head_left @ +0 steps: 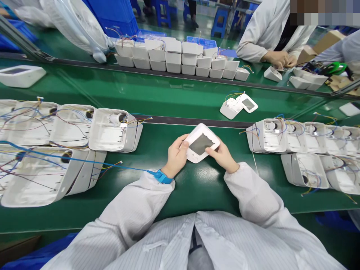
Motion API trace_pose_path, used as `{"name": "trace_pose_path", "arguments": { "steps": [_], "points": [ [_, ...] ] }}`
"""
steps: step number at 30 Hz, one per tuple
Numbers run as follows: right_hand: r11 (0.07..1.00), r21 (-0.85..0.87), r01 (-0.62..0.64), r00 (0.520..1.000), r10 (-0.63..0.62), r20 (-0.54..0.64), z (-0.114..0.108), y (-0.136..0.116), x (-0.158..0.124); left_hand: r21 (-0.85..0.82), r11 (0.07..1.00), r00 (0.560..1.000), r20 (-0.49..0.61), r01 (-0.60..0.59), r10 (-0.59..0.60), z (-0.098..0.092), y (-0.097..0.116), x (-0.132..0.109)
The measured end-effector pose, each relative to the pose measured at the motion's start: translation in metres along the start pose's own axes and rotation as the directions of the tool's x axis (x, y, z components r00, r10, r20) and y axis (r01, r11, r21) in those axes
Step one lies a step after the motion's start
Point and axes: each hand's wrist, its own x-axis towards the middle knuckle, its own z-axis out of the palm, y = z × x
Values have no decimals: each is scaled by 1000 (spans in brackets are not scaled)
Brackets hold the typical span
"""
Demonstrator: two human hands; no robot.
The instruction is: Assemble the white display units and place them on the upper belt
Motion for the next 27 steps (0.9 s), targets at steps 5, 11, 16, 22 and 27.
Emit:
{"name": "trace_pose_path", "arguments": {
  "steps": [5,11,16,22,27],
  "points": [
    [984,-155,87,990,-103,-100,0,-9,-5,-25,995,995,30,-94,95,2,-12,6],
    [811,-418,409,906,-416,80,-11,-21,-6,88,963,959,153,-255,240,0,-11,3],
    [766,-466,443,887,-451,102,-4,-16,-9,121,976,976,142,-184,166,-1,-5,0],
    [774,-462,434,885,-463,54,-3,-19,-6,213,951,973,96,-226,210,2,-3,1],
    [771,-466,434,898,-415,148,-12,-14,6,181,954,970,96,-237,223,4,-10,1]
  ]
}}
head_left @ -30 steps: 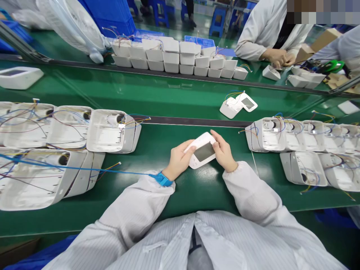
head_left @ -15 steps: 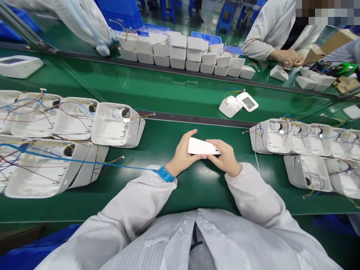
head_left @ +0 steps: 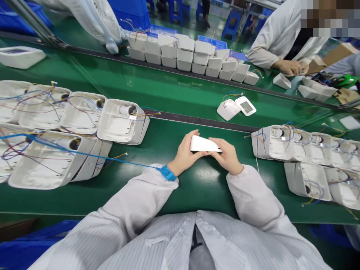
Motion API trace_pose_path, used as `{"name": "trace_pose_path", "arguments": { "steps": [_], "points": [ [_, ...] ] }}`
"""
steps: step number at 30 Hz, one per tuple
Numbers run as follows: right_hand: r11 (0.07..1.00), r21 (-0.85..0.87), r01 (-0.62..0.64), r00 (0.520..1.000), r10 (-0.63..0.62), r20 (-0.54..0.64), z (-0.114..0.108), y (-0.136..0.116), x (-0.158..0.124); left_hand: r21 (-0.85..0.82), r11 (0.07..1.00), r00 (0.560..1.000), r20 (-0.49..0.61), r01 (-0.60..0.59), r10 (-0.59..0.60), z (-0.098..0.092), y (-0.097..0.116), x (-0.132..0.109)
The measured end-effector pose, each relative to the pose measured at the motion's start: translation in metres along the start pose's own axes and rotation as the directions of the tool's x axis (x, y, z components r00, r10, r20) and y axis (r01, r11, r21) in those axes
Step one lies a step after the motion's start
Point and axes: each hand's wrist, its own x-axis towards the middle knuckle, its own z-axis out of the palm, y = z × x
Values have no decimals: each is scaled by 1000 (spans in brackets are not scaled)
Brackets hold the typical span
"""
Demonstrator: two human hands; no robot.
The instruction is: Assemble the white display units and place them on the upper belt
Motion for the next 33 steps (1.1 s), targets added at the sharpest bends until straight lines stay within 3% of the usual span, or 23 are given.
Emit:
{"name": "trace_pose_path", "arguments": {
  "steps": [4,8,15,18,21,25,28,30,33],
  "points": [
    [981,-54,-188,977,181,-112,-7,28,6,24,996,991,-100,-82,84,1,-3,2],
    [911,-118,-395,918,387,-80,-6,52,33,19,990,975,-174,-137,138,-1,-2,7],
    [807,299,-510,810,567,-148,51,78,114,-16,996,993,-83,-86,84,-2,-2,9],
    [708,481,-516,742,651,-162,63,94,129,-39,997,998,-29,-64,63,-1,-2,9],
    [663,518,-541,699,697,-161,62,103,130,-59,996,998,-7,-62,62,0,-2,9],
    [670,525,-525,681,701,-213,55,100,121,-65,996,999,-14,-53,53,-1,-2,9],
    [718,506,-477,680,667,-305,42,92,98,-70,997,996,-86,-28,22,-4,-5,10],
    [799,426,-425,736,579,-352,31,86,73,-59,998,985,-174,1,-11,-5,-8,12],
    [876,303,-375,830,463,-312,17,78,35,4,998,972,-229,55,-52,-4,-14,15]
  ]
}}
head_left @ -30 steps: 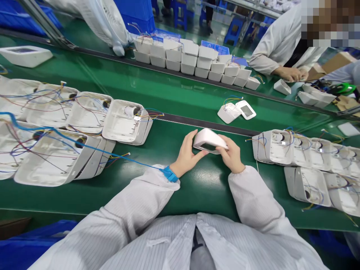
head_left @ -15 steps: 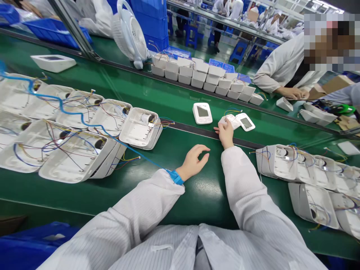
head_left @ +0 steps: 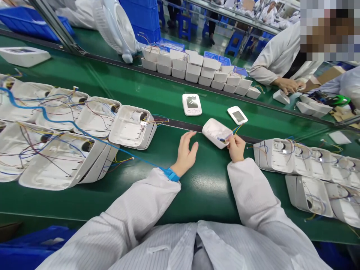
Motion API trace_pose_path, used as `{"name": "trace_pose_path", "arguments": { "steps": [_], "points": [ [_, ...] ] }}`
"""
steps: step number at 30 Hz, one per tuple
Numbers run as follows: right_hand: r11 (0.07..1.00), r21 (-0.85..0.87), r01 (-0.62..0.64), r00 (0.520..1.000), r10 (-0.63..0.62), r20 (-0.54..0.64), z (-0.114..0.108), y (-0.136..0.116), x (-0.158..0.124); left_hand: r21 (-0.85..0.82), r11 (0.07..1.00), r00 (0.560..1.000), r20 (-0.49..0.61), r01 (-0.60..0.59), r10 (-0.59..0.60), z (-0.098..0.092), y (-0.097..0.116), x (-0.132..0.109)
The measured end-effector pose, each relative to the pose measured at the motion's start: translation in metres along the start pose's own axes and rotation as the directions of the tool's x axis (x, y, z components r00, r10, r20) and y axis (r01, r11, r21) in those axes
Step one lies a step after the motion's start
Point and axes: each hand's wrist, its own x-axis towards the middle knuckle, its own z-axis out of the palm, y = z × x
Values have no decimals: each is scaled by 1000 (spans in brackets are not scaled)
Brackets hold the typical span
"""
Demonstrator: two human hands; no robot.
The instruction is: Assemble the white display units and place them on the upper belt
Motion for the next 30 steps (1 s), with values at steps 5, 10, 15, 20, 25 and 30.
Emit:
{"name": "trace_pose_path", "arguments": {
  "steps": [5,10,15,20,25,30],
  "points": [
    [995,-95,35,999,-37,-22,-13,9,13,219,975,968,250,-36,-20,8,-3,1],
    [860,-507,56,997,-22,72,-6,31,90,329,934,930,367,-140,10,11,-5,0],
    [701,-713,21,974,147,173,0,44,109,203,933,882,434,-296,185,5,-4,-3],
    [719,-694,35,996,32,83,-3,40,94,-8,904,659,682,-428,318,-6,15,-14],
    [893,-447,58,974,-148,-169,-8,39,88,-173,934,567,755,-312,329,-15,27,-29],
    [1000,-7,6,930,-8,-367,-7,28,65,-219,976,831,541,-10,130,-12,29,-33]
  ]
}}
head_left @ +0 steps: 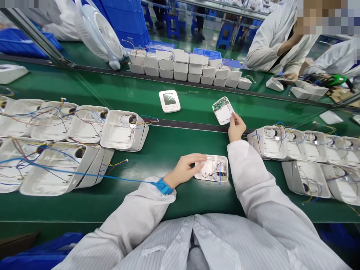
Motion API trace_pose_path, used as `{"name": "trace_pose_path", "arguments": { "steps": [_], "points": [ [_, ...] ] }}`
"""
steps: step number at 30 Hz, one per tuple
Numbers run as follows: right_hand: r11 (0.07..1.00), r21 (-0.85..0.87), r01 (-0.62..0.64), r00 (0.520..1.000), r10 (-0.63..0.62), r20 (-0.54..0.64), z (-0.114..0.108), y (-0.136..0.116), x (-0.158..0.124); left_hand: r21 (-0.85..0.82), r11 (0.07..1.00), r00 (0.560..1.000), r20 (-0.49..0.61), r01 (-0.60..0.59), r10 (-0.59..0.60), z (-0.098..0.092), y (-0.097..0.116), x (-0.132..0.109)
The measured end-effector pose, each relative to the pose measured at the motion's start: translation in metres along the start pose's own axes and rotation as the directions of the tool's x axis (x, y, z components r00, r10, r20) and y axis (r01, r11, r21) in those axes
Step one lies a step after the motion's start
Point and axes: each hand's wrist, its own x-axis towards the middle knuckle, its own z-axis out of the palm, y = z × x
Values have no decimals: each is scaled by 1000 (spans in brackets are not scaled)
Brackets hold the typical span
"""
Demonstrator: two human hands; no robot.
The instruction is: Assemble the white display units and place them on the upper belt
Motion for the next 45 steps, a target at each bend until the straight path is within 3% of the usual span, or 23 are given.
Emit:
{"name": "trace_pose_path", "arguments": {
  "steps": [3,6,8,10,13,14,17,18,22,24,25,26,29,31,33,38,42,45],
  "points": [
    [964,166,-206,979,201,44,-14,-26,-30,-63,988,968,-197,143,-153,4,-4,10],
    [919,235,-317,918,235,320,-36,-67,-67,-166,976,953,-248,137,-176,11,-12,16],
    [921,222,-320,831,160,532,-52,-96,-89,-185,975,948,-266,125,-172,18,-16,13],
    [935,191,-298,737,99,668,-68,-116,-102,-215,966,941,-270,147,-204,23,-16,8],
    [974,131,-184,751,54,658,-96,-127,-106,-403,897,946,-180,179,-269,23,-7,2],
    [983,117,-140,740,25,672,-105,-128,-105,-497,850,950,-141,177,-280,22,-3,3],
    [991,136,-19,614,-95,783,-124,-130,-104,-743,647,939,-79,168,-334,16,8,8],
    [989,144,18,602,-126,788,-127,-132,-106,-797,580,927,-71,169,-367,15,11,10],
    [989,102,108,743,-148,653,-118,-146,-116,-904,379,874,-12,198,-485,13,15,13],
    [995,93,21,753,-77,654,-108,-149,-117,-923,317,853,22,217,-522,12,16,13],
    [993,97,-72,729,-14,685,-104,-149,-116,-927,298,845,34,226,-534,12,16,13],
    [976,99,-194,681,61,730,-99,-148,-114,-928,288,841,46,235,-538,12,16,13],
    [817,102,-567,462,214,861,-89,-143,-109,-913,313,857,71,262,-510,11,16,13],
    [712,113,-693,389,238,890,-84,-140,-109,-894,350,872,86,282,-482,11,14,11],
    [689,132,-712,398,241,885,-82,-138,-110,-876,388,882,84,287,-464,11,11,8],
    [838,97,-537,519,237,821,-81,-137,-120,-827,510,909,5,239,-418,13,8,1],
    [914,86,-397,614,195,765,-79,-135,-131,-747,625,940,2,229,-342,15,6,-4],
    [950,77,-302,634,139,761,-78,-135,-135,-629,749,956,-31,208,-291,17,5,-7]
  ]
}}
